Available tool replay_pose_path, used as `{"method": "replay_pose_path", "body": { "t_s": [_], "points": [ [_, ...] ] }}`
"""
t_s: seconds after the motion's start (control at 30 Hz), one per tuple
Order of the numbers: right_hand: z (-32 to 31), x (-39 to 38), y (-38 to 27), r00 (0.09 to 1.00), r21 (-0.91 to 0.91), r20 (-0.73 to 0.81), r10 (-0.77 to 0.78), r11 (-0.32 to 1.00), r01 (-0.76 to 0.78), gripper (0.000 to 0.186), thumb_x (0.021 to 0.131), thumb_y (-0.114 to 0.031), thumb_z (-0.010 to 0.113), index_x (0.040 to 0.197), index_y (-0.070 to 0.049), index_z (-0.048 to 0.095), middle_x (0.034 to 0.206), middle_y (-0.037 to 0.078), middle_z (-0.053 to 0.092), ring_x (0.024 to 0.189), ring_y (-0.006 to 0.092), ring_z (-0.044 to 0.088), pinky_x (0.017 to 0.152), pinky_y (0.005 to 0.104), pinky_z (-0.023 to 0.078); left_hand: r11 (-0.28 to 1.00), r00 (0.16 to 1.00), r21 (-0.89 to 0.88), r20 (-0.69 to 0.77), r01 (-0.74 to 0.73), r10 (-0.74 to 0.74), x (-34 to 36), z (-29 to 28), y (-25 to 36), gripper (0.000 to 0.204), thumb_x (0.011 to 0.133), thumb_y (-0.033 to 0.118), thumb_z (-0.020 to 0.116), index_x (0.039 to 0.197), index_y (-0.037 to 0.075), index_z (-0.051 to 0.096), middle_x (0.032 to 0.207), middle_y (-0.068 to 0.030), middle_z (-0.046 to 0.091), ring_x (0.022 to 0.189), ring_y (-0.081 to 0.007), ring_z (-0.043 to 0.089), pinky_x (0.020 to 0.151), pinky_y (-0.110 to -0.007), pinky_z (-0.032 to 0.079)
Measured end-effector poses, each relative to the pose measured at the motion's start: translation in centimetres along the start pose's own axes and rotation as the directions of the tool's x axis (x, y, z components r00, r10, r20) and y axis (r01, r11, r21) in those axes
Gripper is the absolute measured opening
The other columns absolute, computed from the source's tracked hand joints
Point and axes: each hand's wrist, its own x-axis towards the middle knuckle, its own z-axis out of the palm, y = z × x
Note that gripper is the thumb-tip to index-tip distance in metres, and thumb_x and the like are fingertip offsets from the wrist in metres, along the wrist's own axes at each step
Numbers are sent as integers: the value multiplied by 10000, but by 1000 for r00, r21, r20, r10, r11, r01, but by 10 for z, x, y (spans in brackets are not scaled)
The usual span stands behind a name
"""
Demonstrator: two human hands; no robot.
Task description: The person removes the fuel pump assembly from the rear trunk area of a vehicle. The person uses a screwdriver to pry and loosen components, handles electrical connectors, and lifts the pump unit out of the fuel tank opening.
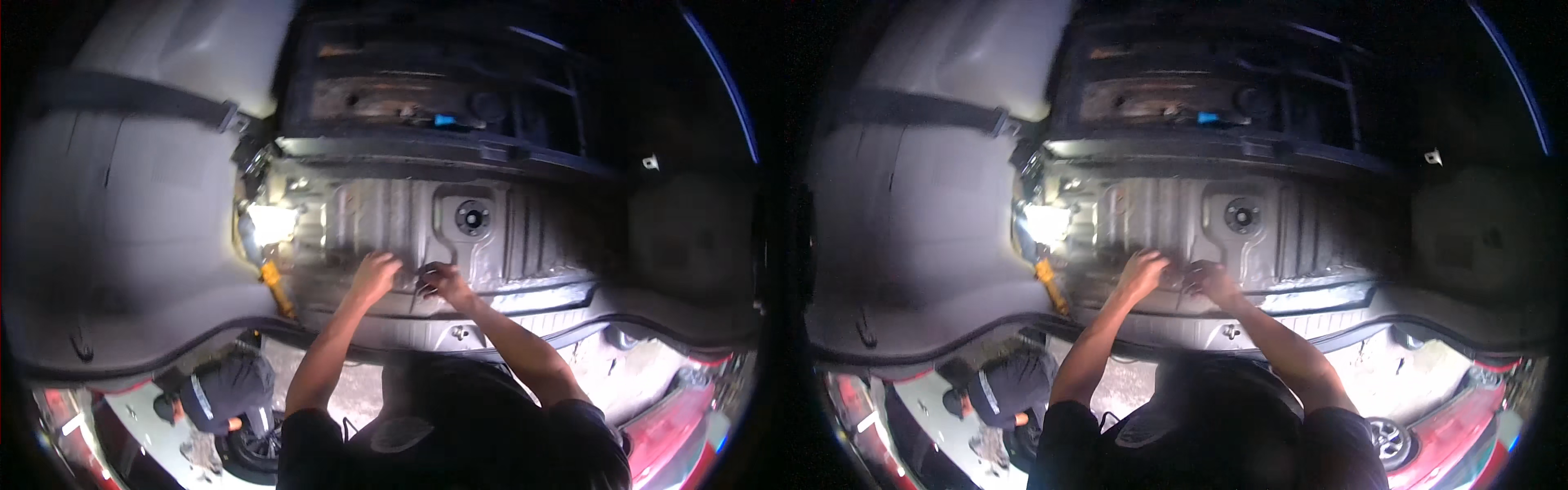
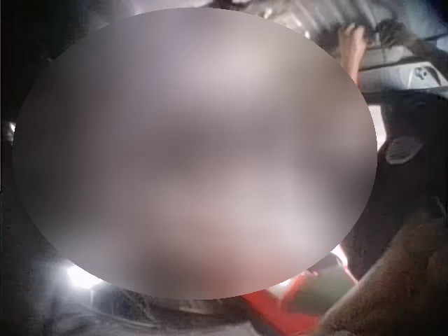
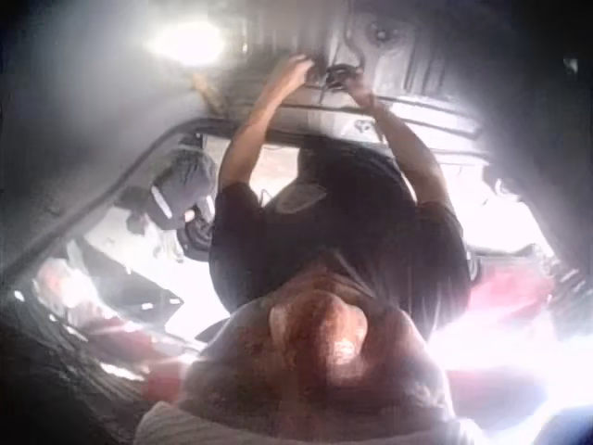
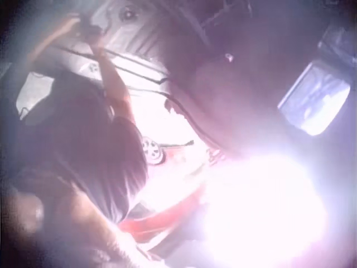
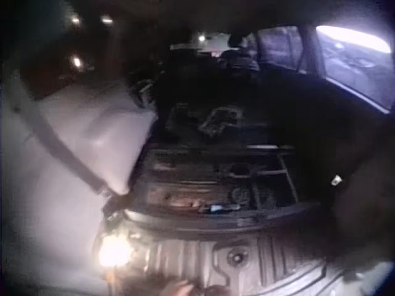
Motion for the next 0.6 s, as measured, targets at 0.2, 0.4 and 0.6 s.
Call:
{"method": "replay_pose_path", "body": {
  "t_s": [0.2,0.4,0.6],
  "points": [
    [-25,21,-217,783,-989,-77,-618,149,21,335,907,-204,692,1191,-27,691,1072,215,712,993,362,708,927,468,569,975,985,174,87,136,-152,-16,-20,-26,197,834,60,710,1022,94,758,1021,-95,628,1096,-348,581,966,-482,462],
    [-115,139,-328,860,-979,-56,-507,-140,-146,234,872,-181,701,1084,-84,725,1091,176,732,1067,334,702,915,461,577,983,992,134,-8,125,-126,-8,-22,-16,223,830,12,729,1049,50,744,1050,-96,637,1057,-335,566,943,-447,478],
    [-102,154,-338,914,-865,114,-389,-491,-101,239,910,-152,712,1139,-81,704,1084,169,732,958,290,727,779,403,579,867,886,-316,-138,384,-443,35,9,47,191,904,58,683,1090,51,727,1016,-152,705,963,-353,681,862,-441,525]
  ]
}}
